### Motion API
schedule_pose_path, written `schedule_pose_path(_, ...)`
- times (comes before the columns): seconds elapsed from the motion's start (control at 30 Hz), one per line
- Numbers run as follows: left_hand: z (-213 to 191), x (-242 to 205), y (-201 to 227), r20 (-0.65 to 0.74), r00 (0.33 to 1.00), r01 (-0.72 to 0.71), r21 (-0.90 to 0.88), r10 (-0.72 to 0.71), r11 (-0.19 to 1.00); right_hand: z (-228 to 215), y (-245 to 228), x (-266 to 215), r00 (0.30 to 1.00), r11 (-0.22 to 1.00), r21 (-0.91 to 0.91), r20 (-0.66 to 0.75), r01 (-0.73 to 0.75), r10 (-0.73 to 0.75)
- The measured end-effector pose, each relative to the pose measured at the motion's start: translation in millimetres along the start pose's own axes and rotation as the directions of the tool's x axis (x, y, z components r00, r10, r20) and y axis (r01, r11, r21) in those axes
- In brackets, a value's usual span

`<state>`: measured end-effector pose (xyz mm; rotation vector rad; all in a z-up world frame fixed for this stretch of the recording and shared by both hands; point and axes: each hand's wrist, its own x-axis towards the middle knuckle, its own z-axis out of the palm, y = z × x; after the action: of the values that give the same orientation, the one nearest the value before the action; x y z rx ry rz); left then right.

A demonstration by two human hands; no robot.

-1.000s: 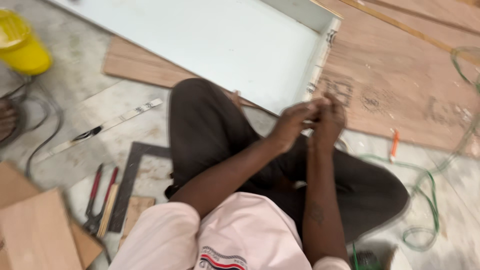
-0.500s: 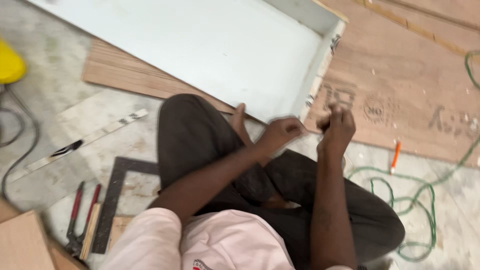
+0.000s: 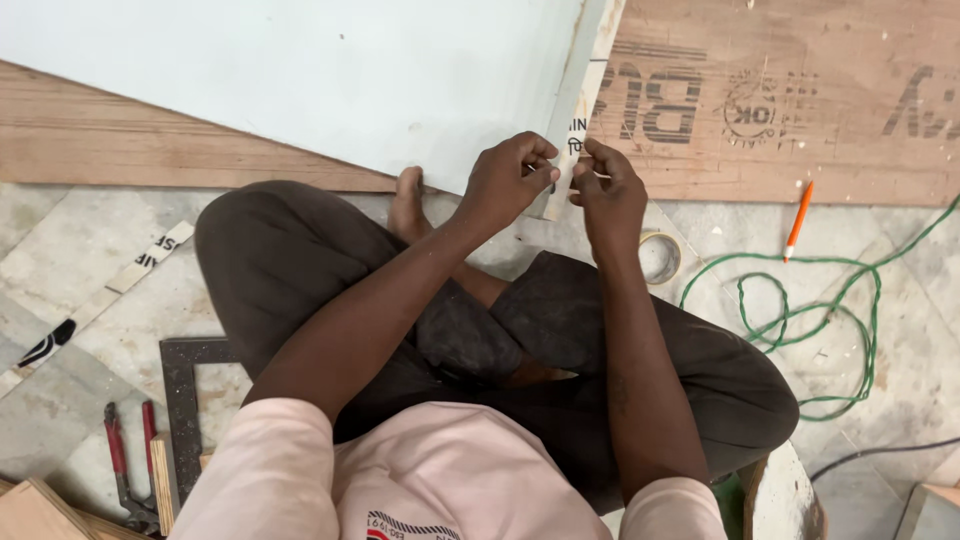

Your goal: The person applies a yellow adhesive to a long white strip using a small brush. They then place the strip onto the edge of a white rectangular board and press it down to secure it.

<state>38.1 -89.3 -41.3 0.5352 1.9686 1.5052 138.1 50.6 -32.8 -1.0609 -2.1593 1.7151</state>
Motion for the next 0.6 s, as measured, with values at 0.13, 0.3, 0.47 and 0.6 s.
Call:
schedule_pose_path(0.13,3,-4,1,0.011,0.998,0.056,-0.058,-0.055,0.997,5,-5,-3,0.999,0.999,0.020,-0.005,0.037,-0.037)
schedule_pose_path(0.3,5,1,-1,0.013,0.996,0.085,-0.061,-0.084,0.995,6,-4,-4,0.999,0.999,0.040,-0.026,0.020,-0.019)
schedule_pose_path(0.47,6,4,-2,0.012,0.996,0.090,-0.060,-0.089,0.994,11,-6,-4,0.998,1.000,0.000,-0.059,0.019,-0.019)
schedule_pose_path(0.6,7,3,-2,0.025,0.994,0.104,-0.064,-0.102,0.993,14,-5,-4,0.996,0.999,-0.035,-0.076,0.034,-0.037)
